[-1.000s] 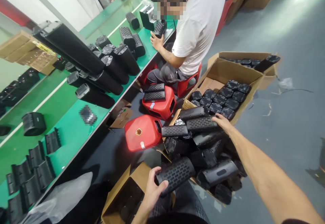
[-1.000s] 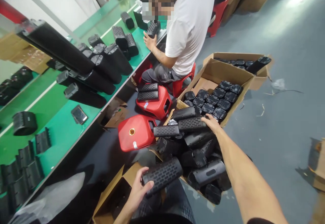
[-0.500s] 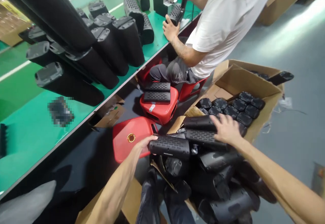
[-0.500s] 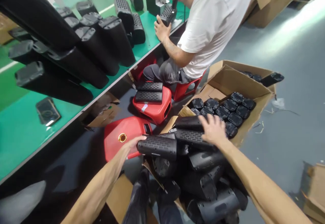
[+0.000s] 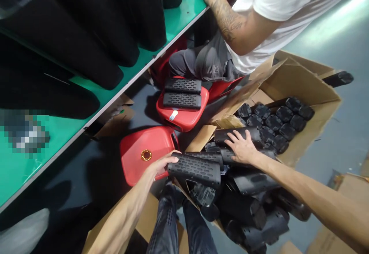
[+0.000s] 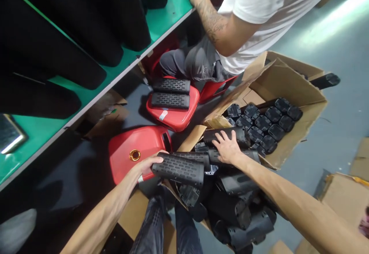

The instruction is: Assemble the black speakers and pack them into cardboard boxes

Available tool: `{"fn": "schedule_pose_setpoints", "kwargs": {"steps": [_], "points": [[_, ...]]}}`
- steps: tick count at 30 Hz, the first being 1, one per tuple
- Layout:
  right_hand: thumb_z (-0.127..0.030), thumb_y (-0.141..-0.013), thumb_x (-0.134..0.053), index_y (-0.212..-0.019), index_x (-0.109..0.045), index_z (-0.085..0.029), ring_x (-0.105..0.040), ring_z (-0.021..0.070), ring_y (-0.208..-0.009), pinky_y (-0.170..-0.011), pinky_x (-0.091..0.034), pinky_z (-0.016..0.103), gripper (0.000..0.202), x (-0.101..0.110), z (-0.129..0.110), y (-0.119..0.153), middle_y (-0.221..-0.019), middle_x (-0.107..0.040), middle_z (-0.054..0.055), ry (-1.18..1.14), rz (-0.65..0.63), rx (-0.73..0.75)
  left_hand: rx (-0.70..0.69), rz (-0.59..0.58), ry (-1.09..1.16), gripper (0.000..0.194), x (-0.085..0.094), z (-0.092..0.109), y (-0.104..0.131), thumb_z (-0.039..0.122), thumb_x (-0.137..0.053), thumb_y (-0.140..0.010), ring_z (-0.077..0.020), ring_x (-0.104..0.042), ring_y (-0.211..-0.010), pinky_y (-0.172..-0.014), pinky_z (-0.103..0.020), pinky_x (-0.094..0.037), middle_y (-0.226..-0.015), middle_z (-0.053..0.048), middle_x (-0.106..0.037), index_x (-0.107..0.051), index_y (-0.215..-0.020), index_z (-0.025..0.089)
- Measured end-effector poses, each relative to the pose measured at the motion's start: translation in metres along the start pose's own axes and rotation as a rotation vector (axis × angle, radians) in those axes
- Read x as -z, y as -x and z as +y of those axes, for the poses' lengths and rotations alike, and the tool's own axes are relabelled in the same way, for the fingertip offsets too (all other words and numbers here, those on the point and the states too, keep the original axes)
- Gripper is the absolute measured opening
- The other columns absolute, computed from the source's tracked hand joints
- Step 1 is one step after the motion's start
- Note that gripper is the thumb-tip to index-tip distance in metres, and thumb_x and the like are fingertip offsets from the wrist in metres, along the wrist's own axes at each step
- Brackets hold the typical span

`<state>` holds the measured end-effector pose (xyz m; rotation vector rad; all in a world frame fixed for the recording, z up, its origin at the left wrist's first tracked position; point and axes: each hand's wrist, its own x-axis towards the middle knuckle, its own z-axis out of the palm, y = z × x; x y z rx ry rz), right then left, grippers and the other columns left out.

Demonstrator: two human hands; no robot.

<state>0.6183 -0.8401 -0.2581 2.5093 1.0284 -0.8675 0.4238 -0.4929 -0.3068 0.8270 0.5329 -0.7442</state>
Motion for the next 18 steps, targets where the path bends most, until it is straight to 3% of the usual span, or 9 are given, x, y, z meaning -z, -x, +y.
{"fn": "schedule_pose_setpoints", "kwargs": {"steps": [3, 6, 12, 16, 18], "points": [[-0.04, -0.088, -0.069, -0.131, -0.073, -0.022, -0.042, 0.0482, -0.142, -0.116, -0.01, 0.079, 0.047, 0.008, -0.017, -0.018, -0.143, -0.063, 0.022, -0.025, -0.009, -0.028, 0.014, -0.009, -0.035, 0.054, 0.002, 0.006, -0.002, 0.04, -0.082, -0.068, -0.0241, -0.07, -0.094, -0.084, -0.033, -0.051, -0.108, -0.006, -0.076, -0.067, -0.115, 0.02], [-0.046, -0.098, -0.057, -0.132, -0.073, -0.022, -0.049, 0.0448, -0.133, -0.116, -0.016, 0.074, 0.045, 0.013, -0.027, -0.04, -0.132, -0.067, 0.02, -0.039, -0.006, -0.05, 0.037, -0.016, -0.056, 0.054, 0.003, 0.011, -0.004, 0.038, -0.083, -0.067, -0.0231, -0.07, -0.092, -0.082, -0.031, -0.051, -0.106, -0.005, -0.075, -0.068, -0.116, 0.021], [-0.05, -0.091, -0.068, -0.132, -0.073, -0.018, -0.052, 0.0456, -0.124, -0.104, -0.035, 0.062, 0.053, 0.025, -0.007, -0.063, -0.13, -0.065, 0.025, 0.036, -0.022, -0.135, 0.029, -0.045, -0.065, 0.054, -0.005, 0.018, -0.011, 0.036, -0.084, -0.066, -0.0254, -0.069, -0.097, -0.083, -0.033, -0.051, -0.109, -0.005, -0.074, -0.07, -0.116, 0.022], [-0.049, -0.079, -0.081, -0.138, -0.07, -0.019, -0.045, 0.0482, -0.132, -0.111, -0.026, 0.063, 0.067, 0.03, 0.006, -0.055, -0.142, -0.058, 0.024, 0.113, -0.045, -0.148, 0.023, -0.098, -0.064, 0.057, -0.014, 0.017, -0.022, 0.034, -0.085, -0.065, -0.0249, -0.068, -0.1, -0.085, -0.032, -0.051, -0.116, -0.006, -0.072, -0.069, -0.118, 0.022], [-0.04, -0.075, -0.085, -0.145, -0.064, -0.024, -0.041, 0.0484, -0.137, -0.115, -0.019, 0.063, 0.075, 0.031, 0.01, -0.046, -0.147, -0.056, 0.022, 0.14, -0.055, -0.148, 0.046, -0.107, -0.068, 0.058, -0.018, 0.015, -0.028, 0.034, -0.085, -0.066, -0.023, -0.068, -0.096, -0.082, -0.031, -0.051, -0.117, -0.005, -0.071, -0.067, -0.119, 0.023]]}}
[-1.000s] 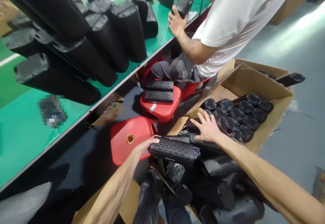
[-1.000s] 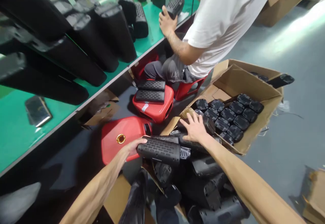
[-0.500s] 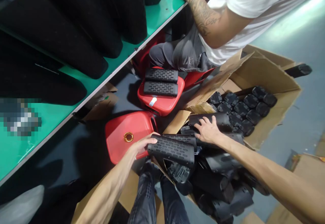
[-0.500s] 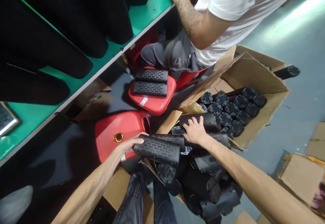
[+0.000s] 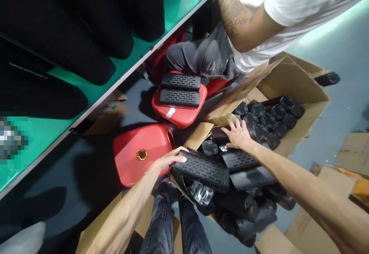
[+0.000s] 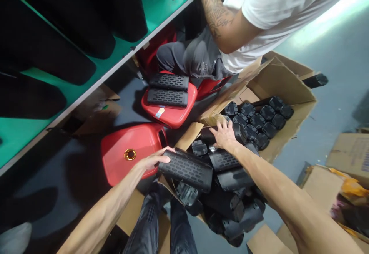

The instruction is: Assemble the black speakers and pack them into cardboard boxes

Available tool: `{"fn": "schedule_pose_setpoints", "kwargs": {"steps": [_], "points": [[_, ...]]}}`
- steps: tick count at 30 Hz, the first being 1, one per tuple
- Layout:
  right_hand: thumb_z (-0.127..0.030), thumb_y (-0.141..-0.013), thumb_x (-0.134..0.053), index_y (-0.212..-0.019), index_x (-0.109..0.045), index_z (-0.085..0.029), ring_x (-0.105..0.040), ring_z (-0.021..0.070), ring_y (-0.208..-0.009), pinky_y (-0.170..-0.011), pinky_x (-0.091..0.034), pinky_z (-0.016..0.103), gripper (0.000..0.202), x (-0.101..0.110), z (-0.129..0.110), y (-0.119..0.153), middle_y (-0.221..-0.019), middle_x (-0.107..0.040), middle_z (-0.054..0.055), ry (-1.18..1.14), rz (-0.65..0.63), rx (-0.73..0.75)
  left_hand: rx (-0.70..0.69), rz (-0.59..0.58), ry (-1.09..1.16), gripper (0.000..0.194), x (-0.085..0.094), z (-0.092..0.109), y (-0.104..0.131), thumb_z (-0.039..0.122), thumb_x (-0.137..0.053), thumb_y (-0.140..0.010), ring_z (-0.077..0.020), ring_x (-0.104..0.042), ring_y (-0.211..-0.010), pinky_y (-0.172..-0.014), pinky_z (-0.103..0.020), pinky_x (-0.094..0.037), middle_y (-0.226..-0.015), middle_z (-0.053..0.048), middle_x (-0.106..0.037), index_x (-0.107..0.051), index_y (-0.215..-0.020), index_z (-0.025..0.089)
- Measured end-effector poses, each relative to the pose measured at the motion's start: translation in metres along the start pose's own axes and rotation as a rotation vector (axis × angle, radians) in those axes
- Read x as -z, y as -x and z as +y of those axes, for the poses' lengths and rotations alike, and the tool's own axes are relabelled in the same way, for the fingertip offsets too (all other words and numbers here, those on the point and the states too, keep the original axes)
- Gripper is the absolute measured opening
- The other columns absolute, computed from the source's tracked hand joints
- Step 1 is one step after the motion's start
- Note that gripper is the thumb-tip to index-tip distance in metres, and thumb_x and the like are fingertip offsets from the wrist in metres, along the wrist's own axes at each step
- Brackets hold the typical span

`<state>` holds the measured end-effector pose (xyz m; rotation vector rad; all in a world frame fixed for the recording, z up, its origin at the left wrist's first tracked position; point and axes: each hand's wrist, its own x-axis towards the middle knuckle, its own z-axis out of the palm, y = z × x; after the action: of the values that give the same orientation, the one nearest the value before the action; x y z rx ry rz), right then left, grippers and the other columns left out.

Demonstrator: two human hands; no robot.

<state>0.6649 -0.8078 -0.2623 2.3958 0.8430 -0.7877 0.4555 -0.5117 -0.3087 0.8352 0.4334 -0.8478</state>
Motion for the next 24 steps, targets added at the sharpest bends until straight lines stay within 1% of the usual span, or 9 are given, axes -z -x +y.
{"fn": "schedule_pose_setpoints", "kwargs": {"steps": [4, 7, 11, 14, 16, 19, 21, 23, 24], "points": [[-0.019, -0.076, -0.078, -0.15, -0.059, -0.027, -0.048, 0.0407, -0.131, -0.111, -0.027, 0.055, 0.076, 0.005, 0.013, 0.014, -0.141, -0.06, 0.019, -0.001, -0.029, 0.007, 0.024, -0.005, -0.034, 0.058, -0.007, 0.0, -0.016, 0.034, -0.087, -0.063, -0.0186, -0.067, -0.086, -0.074, -0.027, -0.048, -0.11, -0.002, -0.07, -0.066, -0.116, 0.024], [-0.019, -0.068, -0.083, -0.145, -0.063, -0.026, -0.049, 0.0432, -0.129, -0.108, -0.03, 0.059, 0.079, 0.01, 0.021, 0.016, -0.14, -0.059, 0.02, -0.039, -0.07, -0.037, 0.027, -0.03, -0.075, 0.057, -0.014, 0.005, -0.032, 0.036, -0.087, -0.062, -0.0181, -0.066, -0.083, -0.073, -0.027, -0.048, -0.105, -0.002, -0.07, -0.067, -0.114, 0.024], [-0.038, -0.059, -0.092, -0.137, -0.067, -0.024, -0.05, 0.0493, -0.127, -0.103, -0.034, 0.067, 0.083, 0.015, 0.03, 0.013, -0.139, -0.058, 0.021, -0.157, -0.161, -0.16, 0.081, -0.079, -0.173, 0.062, -0.028, 0.018, -0.053, 0.037, -0.089, -0.06, -0.0197, -0.066, -0.082, -0.071, -0.028, -0.049, -0.1, -0.002, -0.07, -0.065, -0.115, 0.023], [-0.057, -0.062, -0.09, -0.143, -0.063, -0.023, -0.052, 0.052, -0.128, -0.1, -0.04, 0.067, 0.092, 0.018, 0.039, 0.019, -0.14, -0.058, 0.023, -0.305, -0.217, -0.247, 0.106, -0.109, -0.282, 0.061, -0.038, 0.031, -0.064, 0.038, -0.088, -0.063, -0.0205, -0.067, -0.085, -0.071, -0.028, -0.05, -0.103, -0.002, -0.07, -0.066, -0.118, 0.024], [-0.067, -0.066, -0.086, -0.15, -0.057, -0.024, -0.057, 0.0504, -0.126, -0.099, -0.045, 0.063, 0.1, 0.018, 0.047, 0.032, -0.141, -0.058, 0.023, -0.428, -0.241, -0.276, 0.114, -0.124, -0.333, 0.059, -0.044, 0.042, -0.07, 0.037, -0.088, -0.064, -0.0213, -0.067, -0.087, -0.071, -0.028, -0.05, -0.105, -0.003, -0.07, -0.066, -0.117, 0.023], [-0.076, -0.076, -0.075, -0.162, -0.042, -0.025, -0.066, 0.0432, -0.12, -0.1, -0.05, 0.054, 0.105, 0.011, 0.058, 0.069, -0.141, -0.06, 0.021, -0.594, -0.235, -0.292, 0.13, -0.145, -0.366, 0.057, -0.054, 0.056, -0.079, 0.036, -0.086, -0.065, -0.021, -0.067, -0.085, -0.071, -0.028, -0.05, -0.102, -0.002, -0.071, -0.066, -0.117, 0.022], [-0.076, -0.081, -0.07, -0.166, -0.033, -0.022, -0.066, 0.0408, -0.122, -0.103, -0.051, 0.05, 0.107, -0.005, 0.06, 0.108, -0.142, -0.061, 0.021, -0.708, -0.18, -0.311, 0.13, -0.161, -0.386, 0.055, -0.061, 0.064, -0.088, 0.035, -0.085, -0.066, -0.02, -0.067, -0.083, -0.071, -0.027, -0.05, -0.098, -0.002, -0.072, -0.066, -0.115, 0.021], [-0.073, -0.08, -0.072, -0.166, -0.032, -0.017, -0.061, 0.0413, -0.13, -0.109, -0.049, 0.051, 0.11, -0.029, 0.055, 0.157, -0.147, -0.059, 0.022, -0.933, -0.034, -0.369, 0.14, -0.172, -0.408, 0.055, -0.069, 0.07, -0.097, 0.035, -0.085, -0.065, -0.0194, -0.066, -0.079, -0.068, -0.026, -0.049, -0.095, -0.002, -0.072, -0.066, -0.114, 0.02], [-0.072, -0.077, -0.075, -0.164, -0.034, -0.016, -0.058, 0.0419, -0.135, -0.112, -0.047, 0.052, 0.111, -0.045, 0.049, 0.184, -0.151, -0.057, 0.022, -1.1, 0.079, -0.425, 0.156, -0.175, -0.418, 0.056, -0.073, 0.073, -0.102, 0.035, -0.086, -0.064, -0.0191, -0.066, -0.077, -0.066, -0.026, -0.049, -0.094, -0.002, -0.072, -0.066, -0.114, 0.02]]}}
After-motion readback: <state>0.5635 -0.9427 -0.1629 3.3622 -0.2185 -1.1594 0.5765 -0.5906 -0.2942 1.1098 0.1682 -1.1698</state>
